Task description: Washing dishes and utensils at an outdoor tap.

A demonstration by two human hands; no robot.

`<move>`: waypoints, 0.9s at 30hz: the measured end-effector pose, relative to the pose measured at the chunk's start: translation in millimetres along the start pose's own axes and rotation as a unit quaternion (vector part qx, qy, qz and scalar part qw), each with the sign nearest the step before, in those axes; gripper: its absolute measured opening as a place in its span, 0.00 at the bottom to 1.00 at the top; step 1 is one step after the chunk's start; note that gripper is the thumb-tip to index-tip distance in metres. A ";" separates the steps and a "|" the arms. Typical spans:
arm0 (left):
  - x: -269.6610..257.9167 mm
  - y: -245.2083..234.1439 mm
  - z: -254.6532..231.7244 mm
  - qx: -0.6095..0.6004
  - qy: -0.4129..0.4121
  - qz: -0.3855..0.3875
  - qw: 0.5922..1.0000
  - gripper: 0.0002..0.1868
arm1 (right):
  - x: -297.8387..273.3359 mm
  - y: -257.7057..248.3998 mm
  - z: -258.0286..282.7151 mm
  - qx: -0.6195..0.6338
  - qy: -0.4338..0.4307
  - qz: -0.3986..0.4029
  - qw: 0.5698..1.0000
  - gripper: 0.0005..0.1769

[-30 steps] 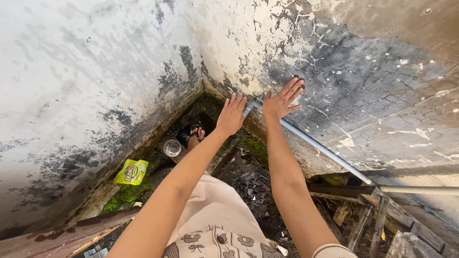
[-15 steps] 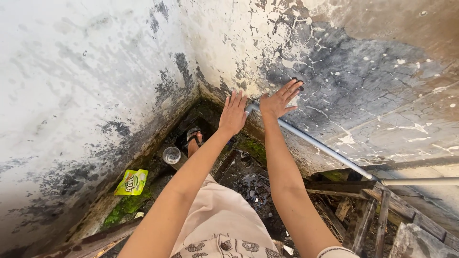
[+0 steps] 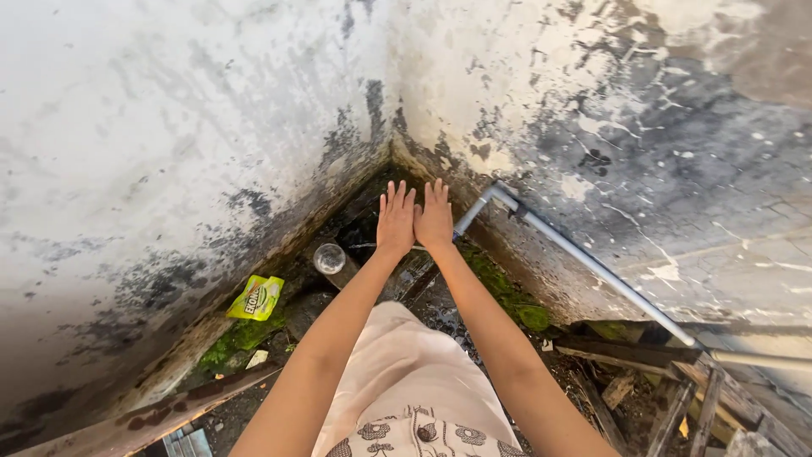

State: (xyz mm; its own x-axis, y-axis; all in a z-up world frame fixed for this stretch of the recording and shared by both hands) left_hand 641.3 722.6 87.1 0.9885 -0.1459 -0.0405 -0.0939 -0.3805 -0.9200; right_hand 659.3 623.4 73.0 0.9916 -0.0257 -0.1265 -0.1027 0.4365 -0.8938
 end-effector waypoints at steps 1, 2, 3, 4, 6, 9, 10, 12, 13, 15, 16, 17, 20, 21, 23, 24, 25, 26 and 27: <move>-6.7 1.4 13.8 0.005 -0.022 0.011 1.000 0.34 | -5.2 10.4 10.4 -0.004 -0.011 0.025 1.000 0.38; -13.6 3.1 27.6 0.009 -0.044 0.023 0.999 0.35 | -10.7 21.0 20.5 -0.009 -0.022 0.049 0.998 0.35; -18.5 3.2 40.6 0.008 -0.049 0.022 0.999 0.35 | -12.3 28.8 28.8 -0.010 -0.026 0.053 0.998 0.35; -23.4 2.1 53.1 -0.018 -0.049 0.008 0.999 0.33 | -14.1 38.1 37.5 -0.027 -0.035 0.071 0.996 0.35; -36.9 0.4 72.8 -0.047 -0.056 -0.004 0.997 0.31 | -21.0 58.1 48.3 -0.047 -0.047 0.096 0.993 0.34; -46.3 -10.0 99.0 -0.066 -0.065 -0.003 0.996 0.27 | -20.9 78.8 69.5 -0.050 -0.076 0.088 0.992 0.34; -49.4 -13.3 107.6 -0.064 -0.065 -0.006 0.996 0.26 | -21.1 83.2 78.1 -0.046 -0.078 0.094 0.991 0.34; -65.6 -19.5 126.2 -0.062 -0.067 -0.001 0.996 0.25 | -31.7 96.4 93.7 -0.040 -0.076 0.107 0.991 0.34; -71.5 -26.3 135.2 -0.080 -0.062 -0.020 0.995 0.25 | -34.8 100.8 102.7 -0.030 -0.088 0.096 0.991 0.34; -81.7 -37.6 152.3 -0.100 -0.058 -0.041 0.992 0.24 | -42.3 105.4 121.6 -0.022 -0.101 0.085 0.991 0.34; -85.9 -42.4 159.8 -0.101 -0.052 -0.047 0.992 0.23 | -46.6 106.7 131.1 -0.020 -0.099 0.095 0.990 0.35; -95.3 -45.4 167.7 -0.101 -0.049 -0.050 0.992 0.23 | -56.0 110.6 139.8 -0.017 -0.096 0.109 0.989 0.35; -104.1 -63.9 174.2 -0.118 -0.058 -0.037 0.991 0.23 | -58.9 112.7 160.6 0.018 -0.105 0.095 0.990 0.33; -105.8 -60.9 174.9 -0.121 -0.057 -0.038 0.990 0.23 | -61.4 112.1 162.0 0.015 -0.105 0.094 0.990 0.33; -105.8 -59.4 175.6 -0.143 -0.036 -0.068 0.987 0.22 | -62.8 108.8 166.2 0.017 -0.107 0.079 0.991 0.31; -104.6 -62.2 174.0 -0.144 -0.034 -0.069 0.987 0.22 | -61.8 103.1 166.9 0.016 -0.106 0.077 0.991 0.31; -102.8 -64.8 171.8 -0.152 -0.025 -0.074 0.985 0.22 | -60.6 97.1 167.5 0.017 -0.114 0.068 0.991 0.31; -100.4 -66.6 169.2 -0.159 -0.016 -0.080 0.984 0.22 | -58.9 91.3 167.2 0.018 -0.121 0.059 0.991 0.32; -99.5 -73.7 164.4 -0.162 -0.014 -0.079 0.984 0.22 | -58.6 87.3 167.2 0.016 -0.118 0.059 0.991 0.32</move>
State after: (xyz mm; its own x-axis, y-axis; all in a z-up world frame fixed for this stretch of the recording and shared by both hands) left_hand 569.3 915.2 94.9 0.9962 -0.0380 0.0779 0.0326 -0.6679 -0.7435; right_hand 605.4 813.4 74.3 0.9638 0.2371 -0.1216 -0.2202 0.4519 -0.8644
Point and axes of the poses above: each hand's wrist, its own x-axis towards the middle knuckle, its own y-axis out of the palm, z = x × y, the point moved 5 cm from there along x, towards the middle knuckle, and after that the axes turned 5 degrees about -x, right-handed, at the moved point
